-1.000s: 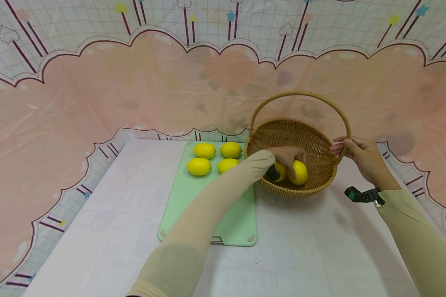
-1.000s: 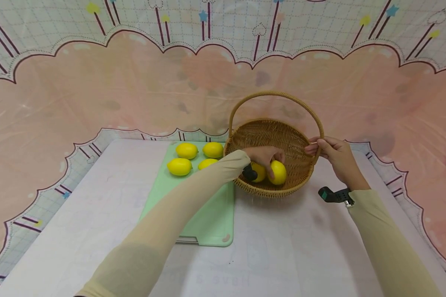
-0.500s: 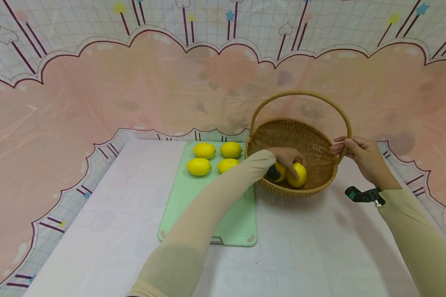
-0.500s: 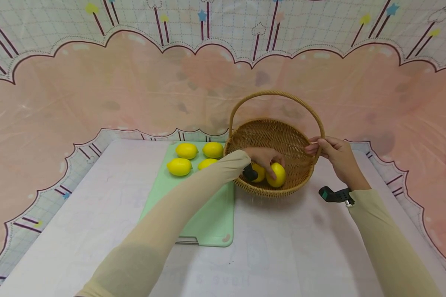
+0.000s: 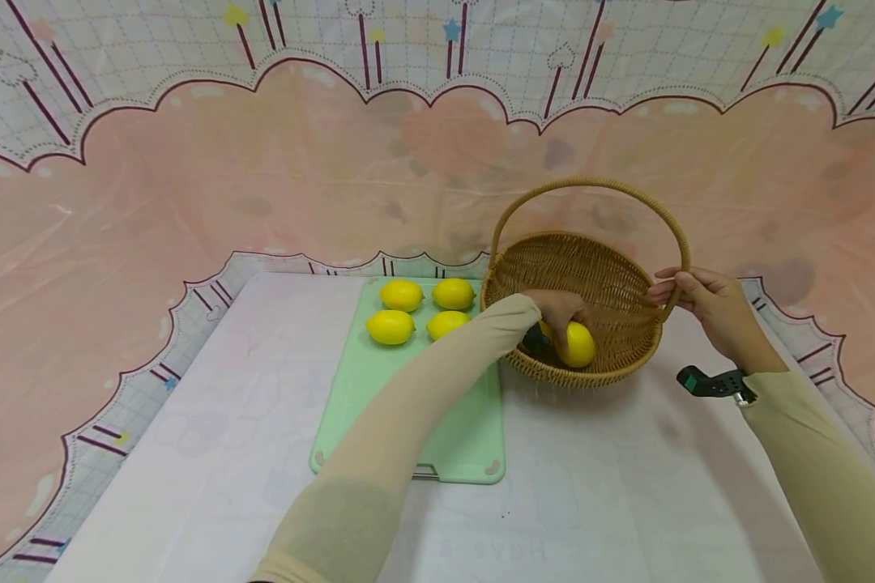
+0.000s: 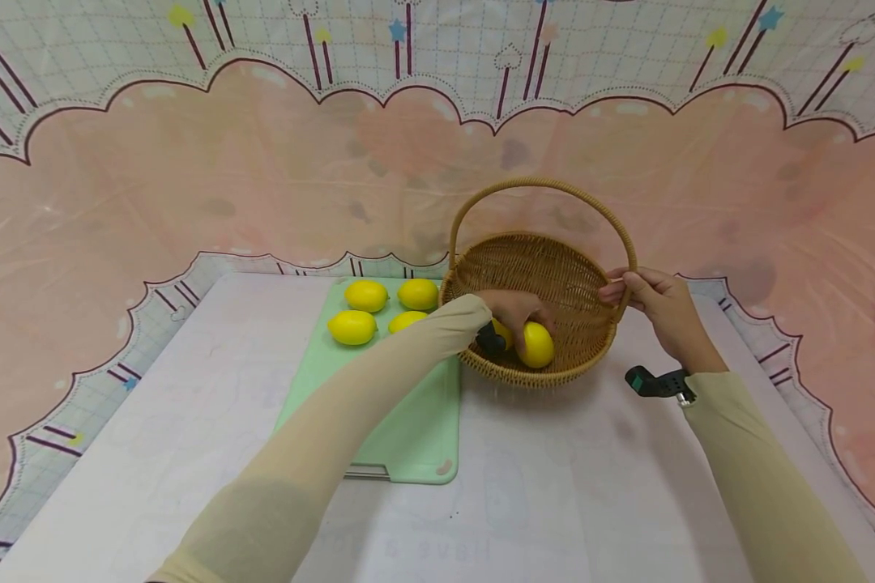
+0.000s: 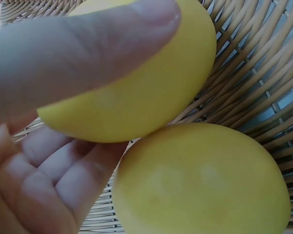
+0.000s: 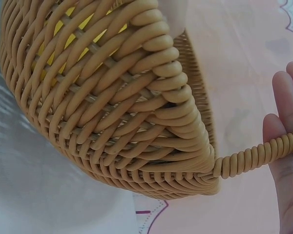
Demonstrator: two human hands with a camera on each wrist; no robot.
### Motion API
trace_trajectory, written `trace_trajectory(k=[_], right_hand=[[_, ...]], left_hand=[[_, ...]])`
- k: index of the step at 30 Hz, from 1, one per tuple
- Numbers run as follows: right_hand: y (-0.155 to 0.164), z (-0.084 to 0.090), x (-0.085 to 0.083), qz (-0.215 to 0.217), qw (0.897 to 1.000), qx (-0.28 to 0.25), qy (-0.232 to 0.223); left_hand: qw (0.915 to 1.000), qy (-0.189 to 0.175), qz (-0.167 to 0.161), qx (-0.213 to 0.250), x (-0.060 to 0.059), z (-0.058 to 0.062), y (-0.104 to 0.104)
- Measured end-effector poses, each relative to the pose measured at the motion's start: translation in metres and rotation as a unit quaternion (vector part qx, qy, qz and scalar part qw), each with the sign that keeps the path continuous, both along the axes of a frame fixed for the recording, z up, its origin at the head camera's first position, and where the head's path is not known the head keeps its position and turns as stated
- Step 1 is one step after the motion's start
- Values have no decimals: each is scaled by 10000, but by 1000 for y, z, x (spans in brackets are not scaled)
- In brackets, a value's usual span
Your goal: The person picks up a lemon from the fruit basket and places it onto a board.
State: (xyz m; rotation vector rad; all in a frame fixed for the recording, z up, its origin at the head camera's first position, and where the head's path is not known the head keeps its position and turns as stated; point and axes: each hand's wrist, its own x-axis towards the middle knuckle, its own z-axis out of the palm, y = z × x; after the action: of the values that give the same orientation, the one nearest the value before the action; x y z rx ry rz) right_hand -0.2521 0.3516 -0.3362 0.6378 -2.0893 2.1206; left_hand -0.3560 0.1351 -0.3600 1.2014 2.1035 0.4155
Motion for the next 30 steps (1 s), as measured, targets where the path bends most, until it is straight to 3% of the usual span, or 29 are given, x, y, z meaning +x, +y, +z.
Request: trace_trajectory(k=[13, 20, 23, 30], right_hand=[[-1, 1, 0, 17, 10000, 17, -8], [1, -1, 0, 5, 10000, 46, 3], [1, -2, 0, -1, 10000, 56, 19], [2, -2, 0, 0, 10000, 62, 42]], left_hand=[[9993, 300, -93, 184, 0, 2, -1], [9966, 514, -191, 621, -4, 1, 0], [9949, 653, -12, 771, -6, 2, 1], [9900, 513, 574, 1180, -11, 6, 1]])
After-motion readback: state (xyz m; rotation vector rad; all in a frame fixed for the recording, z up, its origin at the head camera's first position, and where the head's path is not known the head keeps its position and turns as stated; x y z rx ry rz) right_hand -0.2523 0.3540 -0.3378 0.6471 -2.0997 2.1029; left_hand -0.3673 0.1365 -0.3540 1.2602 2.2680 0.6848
